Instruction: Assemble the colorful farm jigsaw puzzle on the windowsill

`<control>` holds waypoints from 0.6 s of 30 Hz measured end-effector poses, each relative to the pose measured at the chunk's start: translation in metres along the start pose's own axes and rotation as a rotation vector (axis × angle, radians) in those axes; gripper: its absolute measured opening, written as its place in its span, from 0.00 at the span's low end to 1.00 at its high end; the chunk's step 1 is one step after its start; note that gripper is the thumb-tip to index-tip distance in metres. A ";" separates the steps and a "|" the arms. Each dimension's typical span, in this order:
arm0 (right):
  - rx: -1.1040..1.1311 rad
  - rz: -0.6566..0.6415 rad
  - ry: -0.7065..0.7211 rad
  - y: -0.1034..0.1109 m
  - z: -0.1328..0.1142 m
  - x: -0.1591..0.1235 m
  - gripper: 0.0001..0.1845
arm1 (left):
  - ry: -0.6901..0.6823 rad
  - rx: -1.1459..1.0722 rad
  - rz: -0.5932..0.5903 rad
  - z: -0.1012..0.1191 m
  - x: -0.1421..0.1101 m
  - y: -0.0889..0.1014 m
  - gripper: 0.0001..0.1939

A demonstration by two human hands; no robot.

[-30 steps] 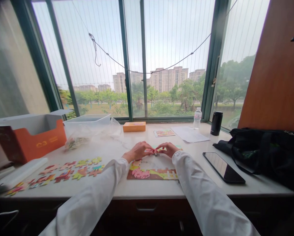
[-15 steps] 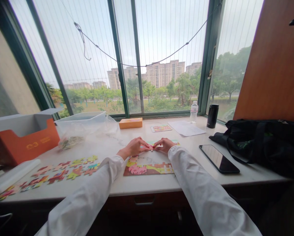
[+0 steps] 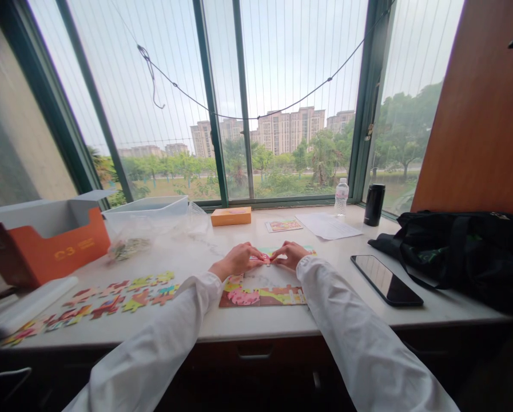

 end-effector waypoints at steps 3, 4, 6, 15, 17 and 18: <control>0.007 0.029 0.042 0.000 -0.003 0.000 0.10 | -0.038 0.004 -0.006 0.007 0.000 0.000 0.12; 0.001 0.035 0.053 0.001 -0.004 0.000 0.10 | -0.042 0.006 -0.009 0.008 0.000 0.000 0.11; -0.024 0.043 0.068 0.002 -0.006 -0.001 0.10 | -0.039 0.004 -0.016 0.009 0.000 -0.001 0.10; -0.068 0.055 -0.040 0.007 0.001 -0.002 0.09 | 0.038 -0.064 -0.035 -0.007 0.001 -0.008 0.22; -0.060 0.039 -0.054 0.004 0.002 -0.001 0.09 | 0.047 -0.048 -0.033 -0.010 0.001 -0.009 0.25; -0.059 0.048 -0.064 0.005 0.003 -0.002 0.09 | 0.048 -0.039 -0.030 -0.011 0.001 -0.009 0.25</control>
Point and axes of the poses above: each hand's wrist, its own x-axis towards the middle knuckle, its own y-axis out of the back of the hand, z = x × y, the point moved 9 cm from there along x, towards the middle knuckle, and after that the axes turned 15 degrees about -x, right-handed, at the moved point
